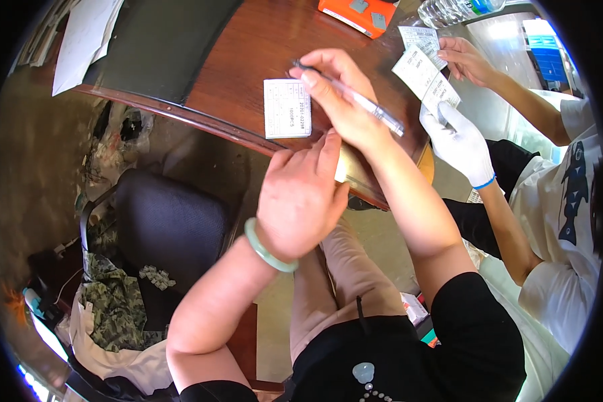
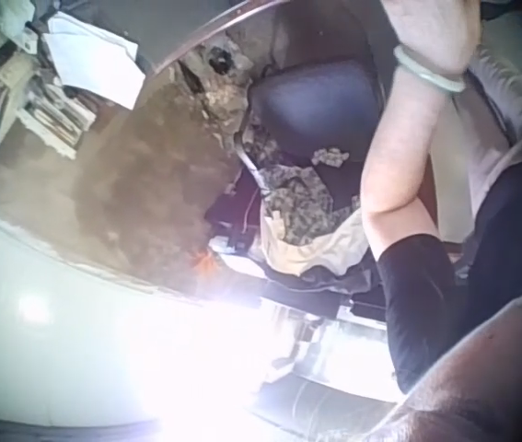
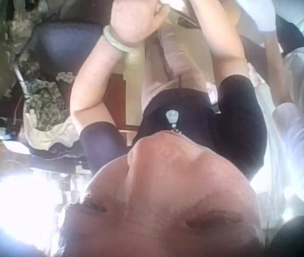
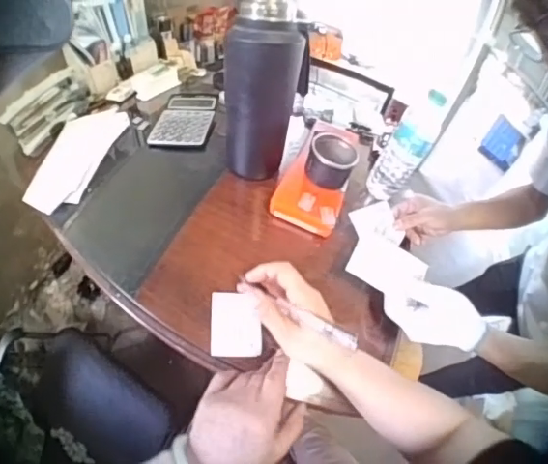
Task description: The recorder is filling out information on small paper slips and sorting them in an office environment.
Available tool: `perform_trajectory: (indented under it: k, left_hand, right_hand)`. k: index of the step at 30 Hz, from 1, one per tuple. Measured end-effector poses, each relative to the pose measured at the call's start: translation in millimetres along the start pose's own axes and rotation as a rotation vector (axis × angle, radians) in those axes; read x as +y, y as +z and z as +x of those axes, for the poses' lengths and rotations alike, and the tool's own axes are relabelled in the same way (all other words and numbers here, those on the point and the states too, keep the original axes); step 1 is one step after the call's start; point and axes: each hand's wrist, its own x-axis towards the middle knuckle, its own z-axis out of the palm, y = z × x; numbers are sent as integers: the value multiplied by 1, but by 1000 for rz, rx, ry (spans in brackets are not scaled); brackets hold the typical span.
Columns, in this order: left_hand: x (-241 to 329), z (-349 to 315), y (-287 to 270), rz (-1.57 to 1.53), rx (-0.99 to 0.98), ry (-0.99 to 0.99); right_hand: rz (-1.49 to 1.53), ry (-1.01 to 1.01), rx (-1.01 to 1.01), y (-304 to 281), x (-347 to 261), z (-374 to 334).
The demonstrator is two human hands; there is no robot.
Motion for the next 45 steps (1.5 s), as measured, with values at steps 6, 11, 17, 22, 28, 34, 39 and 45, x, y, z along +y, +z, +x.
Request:
perform_trajectory:
  k: [6,11,17,22,28,34,39,45]
  left_hand:
    - [-95,23,-48,358,7,386]
    - [-110,29,-54,407,-173,485]
    - [-59,8,-24,542,-72,141]
    - [-40,4,-2,541,-13,-20]
    - [-37,5,6,524,45,-63]
    - [-40,3,4,526,41,-60]
    - [-47,-2,7,495,71,-23]
    - [-44,-1,9,508,14,-52]
  right_hand:
    - [119,13,61,-24,-8,2]
    - [69,45,54,-29,-9,-9]
    - [40,31,86,-27,-7,-9]
    - [-20,67,55,-21,-12,-5]
    - [-60,28,43,-22,-3,-3]
    - [-87,-59,-5,-17,-9,2]
    - [18,23,25,-14,-7,6]
    - [18,-12,43,-16,-2,10]
